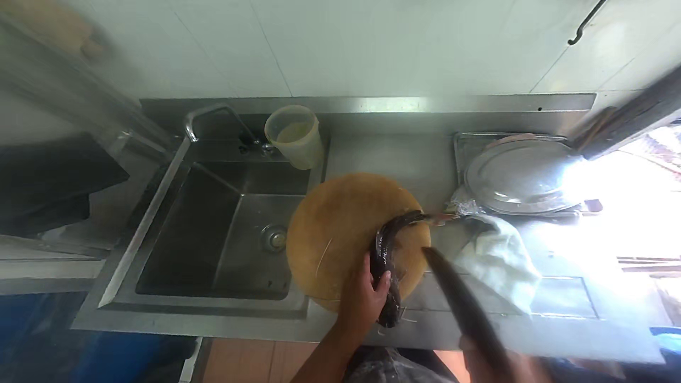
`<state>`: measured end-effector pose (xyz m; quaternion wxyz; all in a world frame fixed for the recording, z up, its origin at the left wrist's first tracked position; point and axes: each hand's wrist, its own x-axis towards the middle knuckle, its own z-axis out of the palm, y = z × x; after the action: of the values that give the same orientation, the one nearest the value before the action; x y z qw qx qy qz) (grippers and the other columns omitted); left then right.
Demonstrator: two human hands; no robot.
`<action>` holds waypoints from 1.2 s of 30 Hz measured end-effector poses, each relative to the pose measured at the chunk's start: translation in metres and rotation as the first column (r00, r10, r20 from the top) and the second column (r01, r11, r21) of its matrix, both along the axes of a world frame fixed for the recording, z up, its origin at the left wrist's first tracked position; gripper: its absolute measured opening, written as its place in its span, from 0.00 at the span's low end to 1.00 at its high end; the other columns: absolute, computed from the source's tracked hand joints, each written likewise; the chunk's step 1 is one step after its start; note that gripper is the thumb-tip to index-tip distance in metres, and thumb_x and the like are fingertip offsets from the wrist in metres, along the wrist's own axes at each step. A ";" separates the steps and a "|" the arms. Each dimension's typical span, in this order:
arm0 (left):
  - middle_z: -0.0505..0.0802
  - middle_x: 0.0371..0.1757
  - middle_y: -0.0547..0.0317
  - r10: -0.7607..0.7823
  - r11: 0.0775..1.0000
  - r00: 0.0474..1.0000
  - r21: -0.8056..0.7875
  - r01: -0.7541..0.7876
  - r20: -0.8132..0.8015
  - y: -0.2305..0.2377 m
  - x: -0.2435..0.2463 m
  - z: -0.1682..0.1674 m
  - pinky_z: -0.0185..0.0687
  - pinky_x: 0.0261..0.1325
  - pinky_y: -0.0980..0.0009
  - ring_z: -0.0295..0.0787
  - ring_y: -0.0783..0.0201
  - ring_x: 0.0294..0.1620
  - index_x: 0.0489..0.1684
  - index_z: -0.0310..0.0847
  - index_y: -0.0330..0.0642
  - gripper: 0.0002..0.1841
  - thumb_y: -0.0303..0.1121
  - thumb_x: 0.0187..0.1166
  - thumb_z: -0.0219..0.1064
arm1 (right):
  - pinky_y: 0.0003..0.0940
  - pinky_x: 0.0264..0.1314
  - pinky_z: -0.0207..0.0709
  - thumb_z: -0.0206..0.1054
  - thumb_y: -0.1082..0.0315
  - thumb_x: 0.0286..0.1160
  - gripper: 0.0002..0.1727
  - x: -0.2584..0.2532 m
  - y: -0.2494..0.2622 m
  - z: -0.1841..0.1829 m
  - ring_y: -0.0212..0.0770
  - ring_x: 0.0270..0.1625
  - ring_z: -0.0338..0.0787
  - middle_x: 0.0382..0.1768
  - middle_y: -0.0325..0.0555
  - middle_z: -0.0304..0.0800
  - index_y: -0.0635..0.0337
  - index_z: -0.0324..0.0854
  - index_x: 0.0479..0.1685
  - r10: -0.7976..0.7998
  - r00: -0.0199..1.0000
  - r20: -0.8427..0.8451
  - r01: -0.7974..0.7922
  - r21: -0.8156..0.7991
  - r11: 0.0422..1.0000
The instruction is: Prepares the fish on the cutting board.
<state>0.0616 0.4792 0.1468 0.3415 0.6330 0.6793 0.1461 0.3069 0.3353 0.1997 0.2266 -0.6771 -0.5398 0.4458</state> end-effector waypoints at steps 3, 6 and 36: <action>0.93 0.41 0.51 0.040 0.999 0.999 0.020 -0.041 0.026 0.001 0.009 -0.003 0.89 0.51 0.58 0.90 0.59 0.39 0.85 0.68 0.37 0.38 0.52 0.80 0.68 | 0.40 0.29 0.87 0.54 0.48 0.92 0.25 -0.001 -0.006 -0.012 0.36 0.25 0.88 0.25 0.42 0.87 0.61 0.84 0.42 -0.055 0.993 -0.102 0.071 0.159 0.985; 0.92 0.38 0.53 0.046 0.996 0.999 0.079 -0.048 0.020 -0.002 0.015 -0.006 0.89 0.48 0.62 0.89 0.61 0.35 0.84 0.69 0.35 0.39 0.53 0.79 0.69 | 0.58 0.45 0.87 0.52 0.46 0.89 0.24 -0.004 0.003 -0.039 0.51 0.39 0.94 0.34 0.51 0.92 0.55 0.86 0.53 0.199 0.970 0.140 -0.154 -0.279 0.948; 0.67 0.92 0.69 -0.741 0.569 0.468 -0.080 0.819 -0.481 0.048 -0.009 0.040 0.32 0.87 0.22 0.42 0.45 0.97 0.78 0.78 0.69 0.35 0.23 0.70 0.73 | 0.55 0.33 0.85 0.52 0.33 0.84 0.36 0.049 -0.004 -0.068 0.48 0.24 0.89 0.23 0.49 0.88 0.58 0.89 0.45 -0.077 0.992 0.098 0.112 -0.432 0.895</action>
<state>0.0524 0.5271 0.1868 0.1446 0.9130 0.3595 -0.1277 0.3563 0.3312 0.1314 0.0692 -0.7531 -0.4012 0.5168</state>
